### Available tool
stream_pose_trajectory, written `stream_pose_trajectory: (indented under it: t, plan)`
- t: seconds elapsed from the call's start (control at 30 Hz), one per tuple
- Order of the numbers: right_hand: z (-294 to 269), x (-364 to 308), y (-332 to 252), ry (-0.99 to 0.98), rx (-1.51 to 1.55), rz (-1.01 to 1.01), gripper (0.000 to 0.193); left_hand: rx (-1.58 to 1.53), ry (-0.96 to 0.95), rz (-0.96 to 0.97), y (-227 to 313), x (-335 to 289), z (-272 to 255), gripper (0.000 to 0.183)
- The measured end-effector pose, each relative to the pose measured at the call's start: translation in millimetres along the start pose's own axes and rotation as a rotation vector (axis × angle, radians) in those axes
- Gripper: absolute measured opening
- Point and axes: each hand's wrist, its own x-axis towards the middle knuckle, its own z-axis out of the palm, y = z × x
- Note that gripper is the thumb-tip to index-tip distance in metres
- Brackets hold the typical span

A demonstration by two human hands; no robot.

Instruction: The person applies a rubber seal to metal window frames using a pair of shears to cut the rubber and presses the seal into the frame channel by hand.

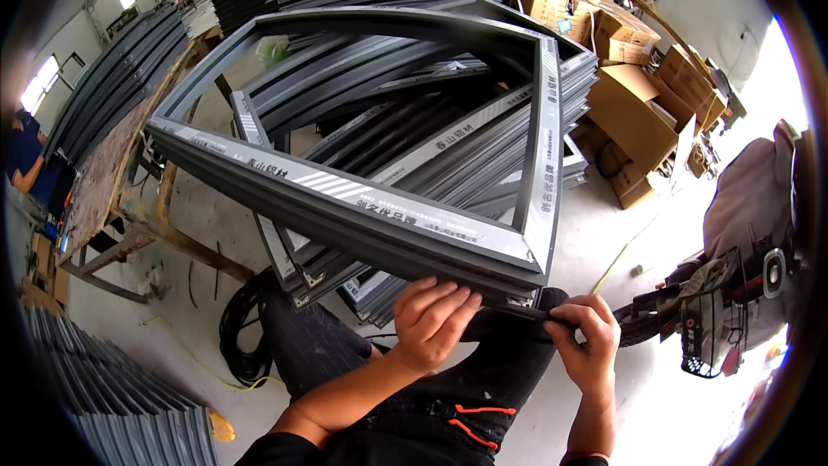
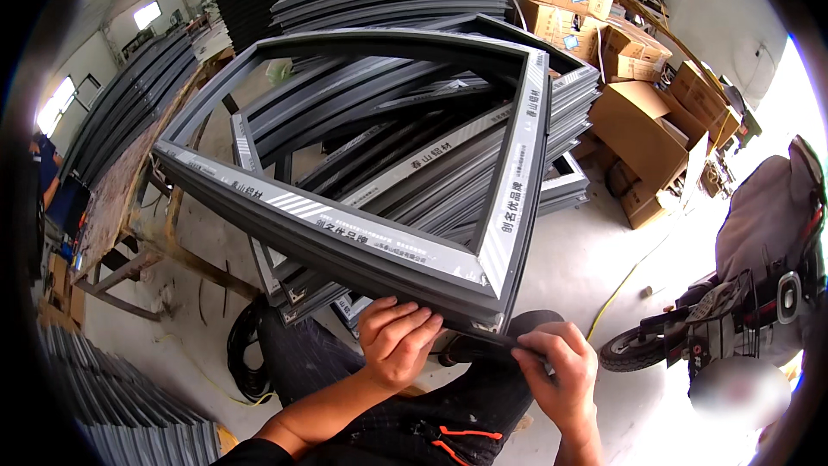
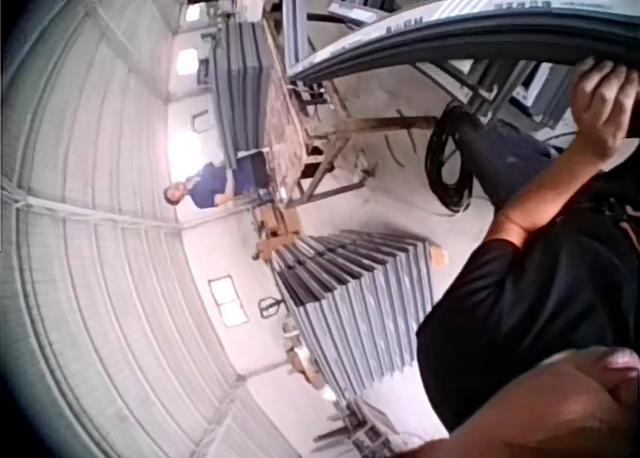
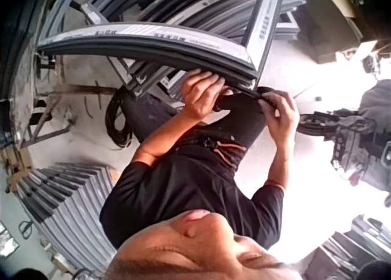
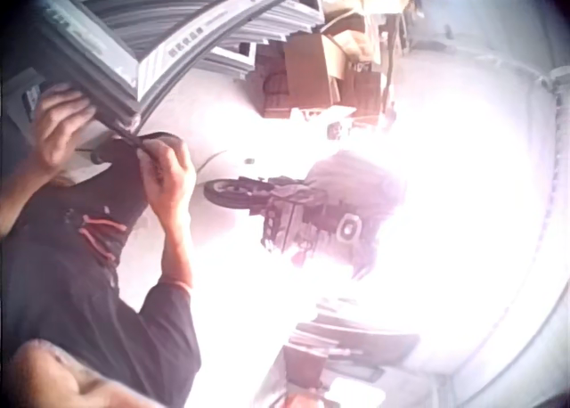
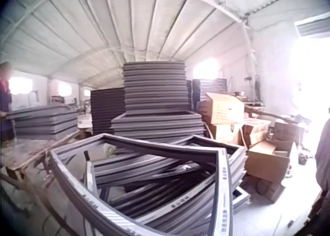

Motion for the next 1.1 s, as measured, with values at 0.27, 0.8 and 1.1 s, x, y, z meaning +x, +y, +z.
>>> stream_pose_trajectory:
  t: [0.27, 0.8, 1.1]
  plan:
    - [-7.5, -0.4, 3.4, -0.022, 0.029, -0.013, 0.020, -0.054, -0.066, -0.010, 29.5, 8.1, 6.3, 0.028]
    - [4.3, -2.3, 8.9, 0.030, -0.005, 0.008, 0.021, -0.188, -0.063, -0.005, 30.9, 14.3, 14.0, 0.029]
    - [-4.3, 5.5, 6.7, -0.049, -0.087, -0.063, 0.014, -0.039, -0.090, -0.102, -42.5, 4.5, -49.5, 0.021]
